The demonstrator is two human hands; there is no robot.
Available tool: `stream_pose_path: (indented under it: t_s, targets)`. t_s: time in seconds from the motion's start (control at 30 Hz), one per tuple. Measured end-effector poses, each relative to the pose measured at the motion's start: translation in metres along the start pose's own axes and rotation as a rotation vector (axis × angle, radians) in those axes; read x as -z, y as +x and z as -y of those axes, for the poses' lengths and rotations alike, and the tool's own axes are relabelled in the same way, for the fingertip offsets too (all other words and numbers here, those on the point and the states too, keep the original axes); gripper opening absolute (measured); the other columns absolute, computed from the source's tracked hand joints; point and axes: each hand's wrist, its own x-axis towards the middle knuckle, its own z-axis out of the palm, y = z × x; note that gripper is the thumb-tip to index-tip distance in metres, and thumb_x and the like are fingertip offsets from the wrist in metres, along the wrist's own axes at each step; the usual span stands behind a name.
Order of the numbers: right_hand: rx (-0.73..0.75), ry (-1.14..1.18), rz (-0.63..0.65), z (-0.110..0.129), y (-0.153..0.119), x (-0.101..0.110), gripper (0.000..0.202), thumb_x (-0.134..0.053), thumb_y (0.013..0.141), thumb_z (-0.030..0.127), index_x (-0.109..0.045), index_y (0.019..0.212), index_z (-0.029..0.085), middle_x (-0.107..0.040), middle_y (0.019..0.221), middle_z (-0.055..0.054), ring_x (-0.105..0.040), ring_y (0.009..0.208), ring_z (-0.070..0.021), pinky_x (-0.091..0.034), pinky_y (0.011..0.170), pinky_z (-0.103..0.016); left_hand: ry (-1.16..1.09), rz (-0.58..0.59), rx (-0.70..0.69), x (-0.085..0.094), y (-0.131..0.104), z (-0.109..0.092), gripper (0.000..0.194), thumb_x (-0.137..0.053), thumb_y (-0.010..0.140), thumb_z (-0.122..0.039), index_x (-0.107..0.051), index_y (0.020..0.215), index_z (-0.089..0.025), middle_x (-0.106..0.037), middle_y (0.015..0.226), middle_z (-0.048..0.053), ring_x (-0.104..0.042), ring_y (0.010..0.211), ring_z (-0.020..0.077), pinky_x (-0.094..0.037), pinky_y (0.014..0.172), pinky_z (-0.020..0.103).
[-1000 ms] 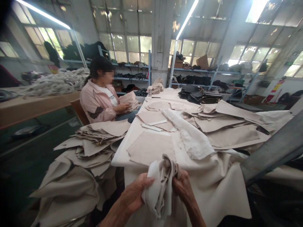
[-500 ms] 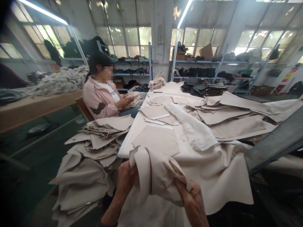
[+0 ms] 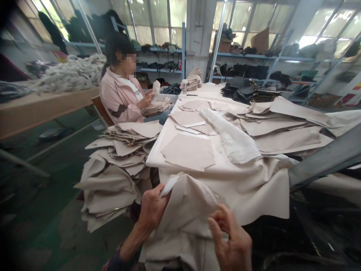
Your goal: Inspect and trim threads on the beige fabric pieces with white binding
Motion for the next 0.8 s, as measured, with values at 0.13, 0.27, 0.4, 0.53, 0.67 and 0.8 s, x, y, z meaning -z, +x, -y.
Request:
stream_pose_path:
  t_s: [0.13, 0.27, 0.4, 0.53, 0.67, 0.8]
  targets:
    - [-0.004, 0.258, 0.261, 0.056, 0.016, -0.027, 0.041, -0.051, 0.087, 0.037, -0.048, 0.120, 0.013, -0.066, 0.097, -0.012, -0.066, 0.078, -0.0186, -0.054, 0.067, -0.026, -0.153, 0.053, -0.134, 0.001, -0.017, -0.021, 0.021, -0.056, 0.080, -0.034, -0.059, 0.095, -0.019, -0.065, 0.077, 0.006, -0.060, 0.070, 0.0201, -0.033, 0.062, 0.025]
    - [0.054, 0.195, 0.065, 0.077, 0.028, -0.045, 0.021, -0.039, 0.090, 0.026, -0.049, 0.073, 0.018, -0.051, 0.054, 0.002, -0.050, 0.047, -0.0117, -0.039, 0.046, -0.022, -0.344, 0.204, -0.191, 0.016, -0.031, -0.022, 0.030, -0.065, 0.073, -0.025, -0.055, 0.101, -0.020, -0.064, 0.087, 0.004, -0.059, 0.078, 0.0197, -0.039, 0.069, 0.024]
    - [0.201, 0.050, -0.065, 0.079, 0.031, -0.049, 0.019, -0.036, 0.086, 0.016, -0.044, 0.069, 0.020, -0.041, 0.046, 0.005, -0.041, 0.037, -0.0109, -0.029, 0.041, -0.024, -0.335, 0.202, -0.295, 0.034, -0.034, -0.014, 0.014, -0.057, 0.079, -0.017, -0.054, 0.093, -0.019, -0.060, 0.087, 0.003, -0.057, 0.081, 0.0172, -0.041, 0.072, 0.023]
    - [0.276, -0.083, -0.149, 0.090, 0.036, -0.048, 0.020, -0.032, 0.090, 0.016, -0.051, 0.085, 0.016, -0.050, 0.054, -0.001, -0.048, 0.046, -0.0155, -0.036, 0.050, -0.027, 0.048, -0.339, -0.453, 0.051, -0.023, -0.008, 0.018, -0.040, 0.087, -0.009, -0.056, 0.084, -0.016, -0.052, 0.077, 0.004, -0.053, 0.074, 0.0165, -0.039, 0.066, 0.024]
    - [0.138, 0.207, 0.011, 0.113, 0.034, -0.047, 0.022, -0.033, 0.093, 0.027, -0.048, 0.080, 0.019, -0.051, 0.058, -0.001, -0.049, 0.050, -0.0137, -0.038, 0.052, -0.025, 0.263, -0.534, -0.573, 0.049, -0.028, -0.016, 0.019, -0.044, 0.088, -0.012, -0.060, 0.097, -0.015, -0.056, 0.083, 0.008, -0.055, 0.074, 0.0174, -0.037, 0.057, 0.024]
    - [-0.128, 0.554, 0.146, 0.116, 0.030, -0.047, 0.032, -0.048, 0.087, 0.046, -0.049, 0.071, 0.018, -0.047, 0.061, 0.001, -0.043, 0.055, -0.0111, -0.038, 0.050, -0.022, 0.123, -0.334, -0.713, 0.022, -0.063, -0.030, 0.027, -0.047, 0.086, -0.010, -0.059, 0.110, -0.011, -0.062, 0.094, 0.013, -0.060, 0.088, 0.0198, -0.046, 0.067, 0.023]
